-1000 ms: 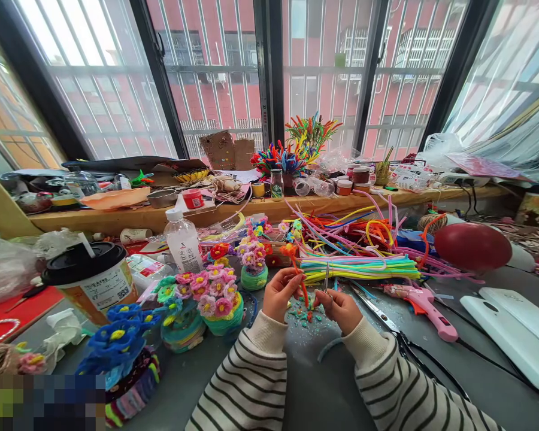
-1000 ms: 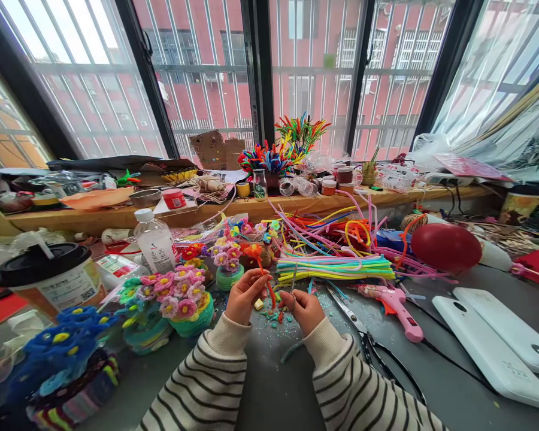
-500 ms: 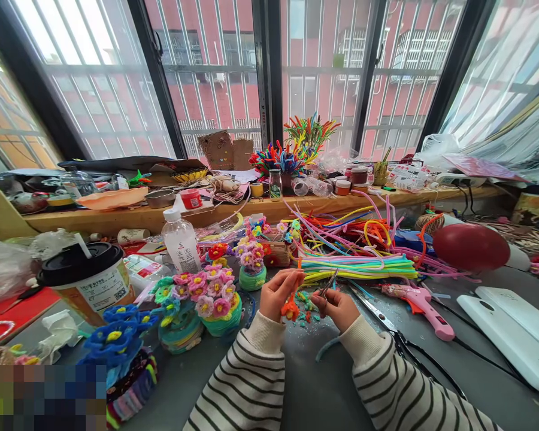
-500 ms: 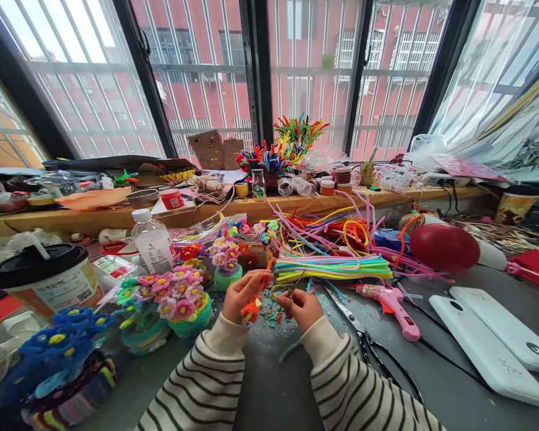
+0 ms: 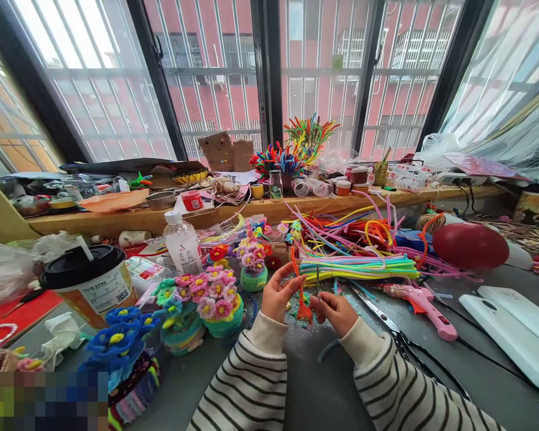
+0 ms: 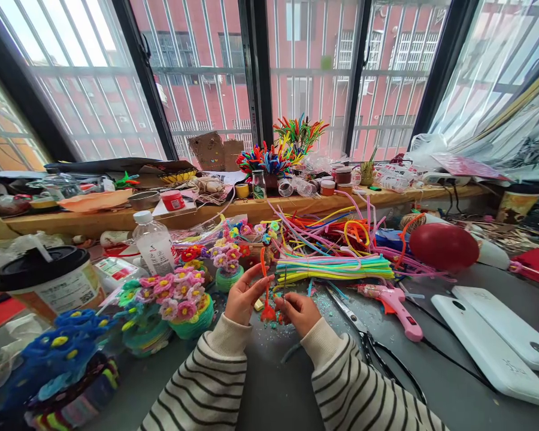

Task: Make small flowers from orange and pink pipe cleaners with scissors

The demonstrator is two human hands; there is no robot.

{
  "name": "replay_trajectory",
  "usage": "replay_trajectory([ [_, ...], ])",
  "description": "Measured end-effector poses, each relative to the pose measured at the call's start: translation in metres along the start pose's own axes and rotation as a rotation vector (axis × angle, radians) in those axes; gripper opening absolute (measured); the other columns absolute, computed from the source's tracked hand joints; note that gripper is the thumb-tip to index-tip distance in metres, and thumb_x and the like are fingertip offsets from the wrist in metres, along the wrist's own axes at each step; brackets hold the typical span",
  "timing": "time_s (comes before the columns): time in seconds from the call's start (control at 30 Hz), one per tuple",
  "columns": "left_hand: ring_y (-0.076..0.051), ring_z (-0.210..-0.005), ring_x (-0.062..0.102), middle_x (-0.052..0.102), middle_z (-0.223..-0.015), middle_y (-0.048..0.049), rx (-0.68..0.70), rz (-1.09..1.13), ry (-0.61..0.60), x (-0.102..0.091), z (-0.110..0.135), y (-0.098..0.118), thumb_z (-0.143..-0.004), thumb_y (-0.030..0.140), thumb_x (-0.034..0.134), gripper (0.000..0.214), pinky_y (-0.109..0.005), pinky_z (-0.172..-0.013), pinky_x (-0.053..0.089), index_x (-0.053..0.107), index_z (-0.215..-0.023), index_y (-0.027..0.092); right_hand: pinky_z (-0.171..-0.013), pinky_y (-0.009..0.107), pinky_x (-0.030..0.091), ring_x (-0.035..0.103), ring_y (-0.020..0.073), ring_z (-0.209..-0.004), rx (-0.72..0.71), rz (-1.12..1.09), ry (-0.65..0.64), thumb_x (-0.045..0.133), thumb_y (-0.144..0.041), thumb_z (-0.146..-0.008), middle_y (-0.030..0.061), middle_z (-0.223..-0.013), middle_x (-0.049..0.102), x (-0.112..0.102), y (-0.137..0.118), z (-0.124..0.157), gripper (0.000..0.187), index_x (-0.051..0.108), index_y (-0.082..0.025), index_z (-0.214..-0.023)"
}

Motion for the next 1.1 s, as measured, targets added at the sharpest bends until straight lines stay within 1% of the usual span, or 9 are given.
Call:
replay_trajectory([
  [0.13,-0.008,-0.059,0.056,0.062,-0.062,-0.0002,-0.095,0.022,0.023,-0.004,0.0,-0.011,-0.05,0.017,0.064,0.023,-0.016,-0.056,0.042,0.056,-0.071,0.013,-0.042,0.02,0.033,0.041,0.008,-0.041,-0.111,0.122,-0.037,0.036,-0.051,-0.068,-0.0027,-0.044,0.041,0.005,-0.015,0.004,0.04,0.046,-0.015,-0.053],
  [0.23,-0.005,-0.051,0.054,0.06,-0.056,0.0026,-0.116,0.046,0.006,-0.003,0.0,-0.014,-0.049,0.016,0.065,0.019,-0.013,-0.05,0.04,0.057,-0.066,0.013,-0.044,0.021,0.032,0.04,0.0089,-0.044,-0.187,0.197,-0.057,0.032,-0.051,-0.07,-0.0011,-0.047,0.042,0.01,-0.021,0.006,0.042,0.046,-0.015,-0.053],
  [0.33,-0.005,-0.05,0.054,0.058,-0.055,0.0035,-0.122,0.022,-0.009,-0.002,-0.001,-0.017,-0.05,0.018,0.064,0.019,-0.013,-0.047,0.04,0.056,-0.066,0.014,-0.046,0.022,0.032,0.04,0.0095,-0.048,-0.223,0.275,-0.035,0.033,-0.05,-0.07,-0.0001,-0.05,0.042,0.01,-0.022,0.006,0.041,0.045,-0.015,-0.052],
  [0.43,-0.006,-0.05,0.054,0.058,-0.058,0.0022,-0.118,-0.029,-0.033,-0.001,-0.002,-0.017,-0.053,0.02,0.063,0.019,-0.013,-0.045,0.039,0.054,-0.068,0.013,-0.045,0.021,0.031,0.039,0.0094,-0.047,-0.213,0.295,-0.023,0.032,-0.049,-0.071,-0.0001,-0.05,0.042,0.008,-0.02,0.004,0.04,0.044,-0.015,-0.052],
  [0.53,-0.005,-0.049,0.053,0.057,-0.058,0.0025,-0.115,-0.055,-0.074,0.002,-0.002,-0.017,-0.054,0.019,0.062,0.019,-0.012,-0.043,0.037,0.052,-0.069,0.014,-0.044,0.02,0.03,0.039,0.0089,-0.047,-0.187,0.294,0.017,0.034,-0.048,-0.071,-0.0007,-0.049,0.042,0.002,-0.02,0.003,0.039,0.043,-0.015,-0.051],
  [0.63,-0.005,-0.048,0.052,0.055,-0.054,0.0044,-0.104,-0.063,-0.096,0.005,-0.002,-0.017,-0.054,0.018,0.062,0.021,-0.012,-0.041,0.037,0.05,-0.07,0.014,-0.044,0.02,0.03,0.039,0.0083,-0.046,-0.2,0.328,0.059,0.035,-0.045,-0.072,-0.0014,-0.047,0.043,-0.003,-0.025,0.005,0.038,0.045,-0.015,-0.051],
  [0.83,-0.005,-0.048,0.051,0.052,-0.051,0.0053,-0.063,-0.024,-0.08,0.003,-0.002,-0.011,-0.053,0.018,0.062,0.024,-0.013,-0.043,0.039,0.047,-0.071,0.014,-0.047,0.02,0.031,0.041,0.0087,-0.046,-0.258,0.357,-0.005,0.031,-0.045,-0.074,-0.0008,-0.046,0.043,0.007,-0.03,0.008,0.042,0.047,-0.015,-0.048],
  [0.97,-0.004,-0.047,0.05,0.049,-0.054,0.0062,-0.034,-0.017,-0.059,0.003,-0.002,-0.006,-0.051,0.019,0.063,0.027,-0.015,-0.046,0.04,0.047,-0.071,0.014,-0.046,0.02,0.032,0.04,0.0092,-0.048,-0.27,0.343,-0.06,0.028,-0.05,-0.072,-0.0001,-0.049,0.043,0.014,-0.031,0.009,0.044,0.045,-0.015,-0.051],
  [1.1,-0.003,-0.046,0.048,0.046,-0.057,0.0067,-0.024,-0.027,-0.067,0.005,0.0,-0.005,-0.051,0.02,0.063,0.028,-0.014,-0.044,0.038,0.046,-0.073,0.014,-0.044,0.02,0.032,0.04,0.0106,-0.052,-0.269,0.313,-0.122,0.027,-0.057,-0.068,0.0011,-0.056,0.043,0.022,-0.029,0.011,0.046,0.043,-0.015,-0.056],
])
Point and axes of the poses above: each hand's wrist, its own z-axis away from the middle knuckle, its own x-axis out of the palm, y = z × x, the point moved 10 cm from there along -z, towards the middle knuckle
